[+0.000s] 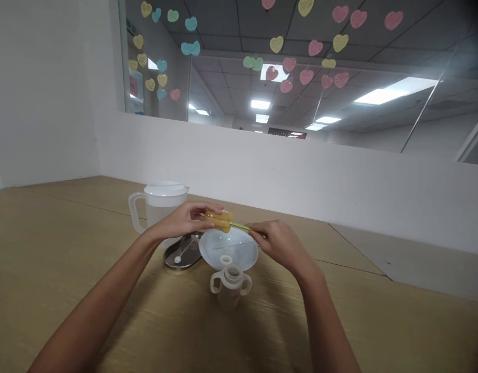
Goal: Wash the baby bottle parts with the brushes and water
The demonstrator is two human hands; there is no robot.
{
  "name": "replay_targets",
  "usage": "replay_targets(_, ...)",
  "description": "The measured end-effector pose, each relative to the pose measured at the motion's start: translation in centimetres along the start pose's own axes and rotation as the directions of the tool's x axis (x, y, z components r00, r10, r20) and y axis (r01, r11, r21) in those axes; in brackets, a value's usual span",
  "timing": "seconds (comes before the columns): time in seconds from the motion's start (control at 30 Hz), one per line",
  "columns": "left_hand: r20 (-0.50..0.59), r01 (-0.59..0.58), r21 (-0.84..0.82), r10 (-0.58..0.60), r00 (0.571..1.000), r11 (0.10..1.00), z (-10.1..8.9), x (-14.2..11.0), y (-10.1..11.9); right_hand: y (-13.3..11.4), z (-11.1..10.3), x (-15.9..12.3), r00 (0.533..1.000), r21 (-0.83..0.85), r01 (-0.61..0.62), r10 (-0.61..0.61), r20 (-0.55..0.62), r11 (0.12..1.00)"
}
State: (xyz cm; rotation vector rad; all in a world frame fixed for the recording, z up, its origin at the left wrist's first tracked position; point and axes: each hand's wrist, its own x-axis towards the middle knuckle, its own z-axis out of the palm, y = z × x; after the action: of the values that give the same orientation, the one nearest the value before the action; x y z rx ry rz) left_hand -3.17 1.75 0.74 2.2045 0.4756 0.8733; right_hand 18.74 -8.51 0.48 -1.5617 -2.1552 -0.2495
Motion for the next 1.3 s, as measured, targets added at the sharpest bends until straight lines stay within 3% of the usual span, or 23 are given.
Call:
replay_targets(0.13,-0.203,0.122,0.041,-0.112,0.973,0.992,-0.9,0.3,-0.8,0.1,0.2,0.1,0.999,0.027,-0.027,0.027,-0.024,0.999)
replay_targets(0.27,-0.344,0.184,0.324,-0.066,0.937,0.928,-2.5,0.1,-2.5,0.9,0.3,0.1,0.99,-0.065,-0.131,0.127,-0.055,0.989)
replay_targets(0.37,-0.288,0.25,0.573,-0.094,0.953,0.78,-3.4,-0.2,-4.4,1.5,-0.1,-0.2,0.988,-0.031,-0.137,0.134,-0.08,0.99)
replay_targets(0.47,-0.15,0.275,0.705,-0.242,0.959,0.654,-3.5,-0.2,-6.4,1.6,-0.6,-0.6,0.986,0.01,-0.124,0.124,-0.113,0.992)
replay_targets(0.63,-0.052,0.348,0.733,-0.462,0.885,0.584,-2.5,0.1,-9.5,1.2,-0.9,-0.8,0.987,0.023,-0.122,0.123,-0.099,0.992)
replay_targets(0.83,-0.009,0.343,0.719,-0.486,0.874,0.604,-1.1,0.5,-12.0,0.9,-0.9,-0.8,0.991,0.057,-0.091,0.096,-0.094,0.994)
replay_targets(1.03,0.067,0.287,0.673,-0.442,0.894,0.682,0.1,0.7,-12.7,1.0,-0.9,-0.7,0.99,0.062,-0.116,0.12,-0.076,0.991)
replay_targets(1.3,0.091,0.245,0.63,-0.383,0.919,0.737,0.9,0.8,-13.8,0.9,-0.9,-0.8,0.989,0.052,-0.118,0.122,-0.08,0.992)
